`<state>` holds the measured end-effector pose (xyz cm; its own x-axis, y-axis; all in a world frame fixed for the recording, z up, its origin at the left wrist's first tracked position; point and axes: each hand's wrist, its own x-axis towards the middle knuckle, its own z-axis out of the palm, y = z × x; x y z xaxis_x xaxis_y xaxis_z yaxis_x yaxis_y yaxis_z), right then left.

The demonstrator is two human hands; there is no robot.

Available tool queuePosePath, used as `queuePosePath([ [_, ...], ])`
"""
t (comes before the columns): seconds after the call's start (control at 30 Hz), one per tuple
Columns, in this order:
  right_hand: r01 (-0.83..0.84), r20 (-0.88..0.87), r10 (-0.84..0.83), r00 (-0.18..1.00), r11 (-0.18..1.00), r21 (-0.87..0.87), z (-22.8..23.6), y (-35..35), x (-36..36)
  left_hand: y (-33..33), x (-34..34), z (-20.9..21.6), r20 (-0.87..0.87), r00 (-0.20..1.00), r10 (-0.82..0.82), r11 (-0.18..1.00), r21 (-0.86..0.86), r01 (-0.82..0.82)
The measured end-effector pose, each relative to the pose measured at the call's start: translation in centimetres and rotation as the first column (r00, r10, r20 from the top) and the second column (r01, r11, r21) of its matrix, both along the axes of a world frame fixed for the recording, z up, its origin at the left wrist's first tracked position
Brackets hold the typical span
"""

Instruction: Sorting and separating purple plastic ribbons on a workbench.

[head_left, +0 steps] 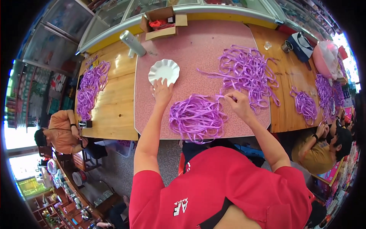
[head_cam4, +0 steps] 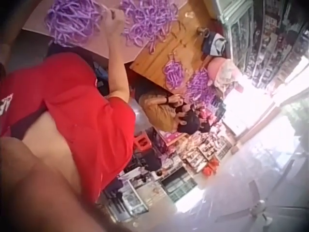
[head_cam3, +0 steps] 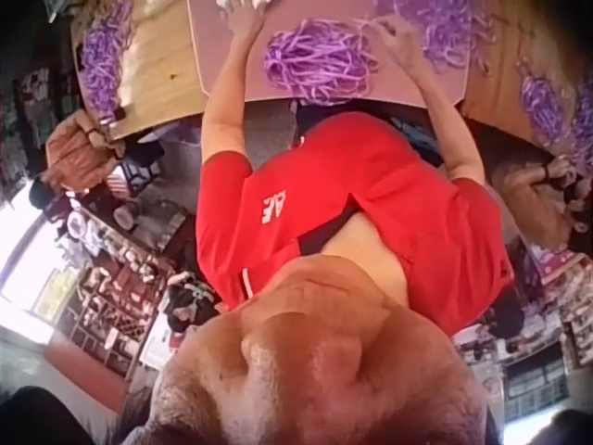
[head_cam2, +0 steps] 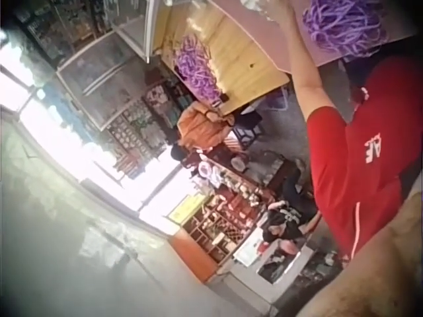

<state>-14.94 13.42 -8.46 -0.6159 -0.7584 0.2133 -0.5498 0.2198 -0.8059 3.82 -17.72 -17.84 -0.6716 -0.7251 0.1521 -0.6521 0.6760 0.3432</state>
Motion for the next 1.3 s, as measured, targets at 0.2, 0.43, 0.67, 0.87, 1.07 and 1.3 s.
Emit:
queuePosePath([
  [0.2,-0.01,0.112,0.004,0.994,0.998,0.054,1.2,1.1,1.0,-3.6,0.3,-3.3,0.308,0.947,0.089,0.996,-0.052,-0.077],
  [0.43,0.022,0.148,-0.031,0.988,0.998,0.06,0.7,1.4,-0.4,-1.3,-1.6,-0.4,0.009,0.983,-0.182,0.982,-0.055,0.182],
  [0.67,-0.104,0.082,0.11,0.991,0.992,-0.072,6.2,-2.1,-0.1,9.4,-5.6,10.4,-0.572,0.82,-0.038,0.389,0.747,0.539],
  [0.87,-0.152,-0.109,0.137,0.985,0.977,-0.148,8.5,-1.5,-0.4,12.8,-5.5,14.3,-0.536,0.833,-0.139,0.286,0.784,0.551],
  [1.07,-0.201,-0.18,0.18,0.967,0.974,-0.105,9.3,0.0,-0.1,15.4,-4.7,17.3,-0.553,0.815,-0.175,0.484,0.672,0.56],
  [1.3,-0.166,0.503,0.256,0.825,0.962,-0.216,9.4,-0.1,1.1,15.9,-4.0,19.0,-0.551,0.797,-0.248,0.519,0.619,0.589],
])
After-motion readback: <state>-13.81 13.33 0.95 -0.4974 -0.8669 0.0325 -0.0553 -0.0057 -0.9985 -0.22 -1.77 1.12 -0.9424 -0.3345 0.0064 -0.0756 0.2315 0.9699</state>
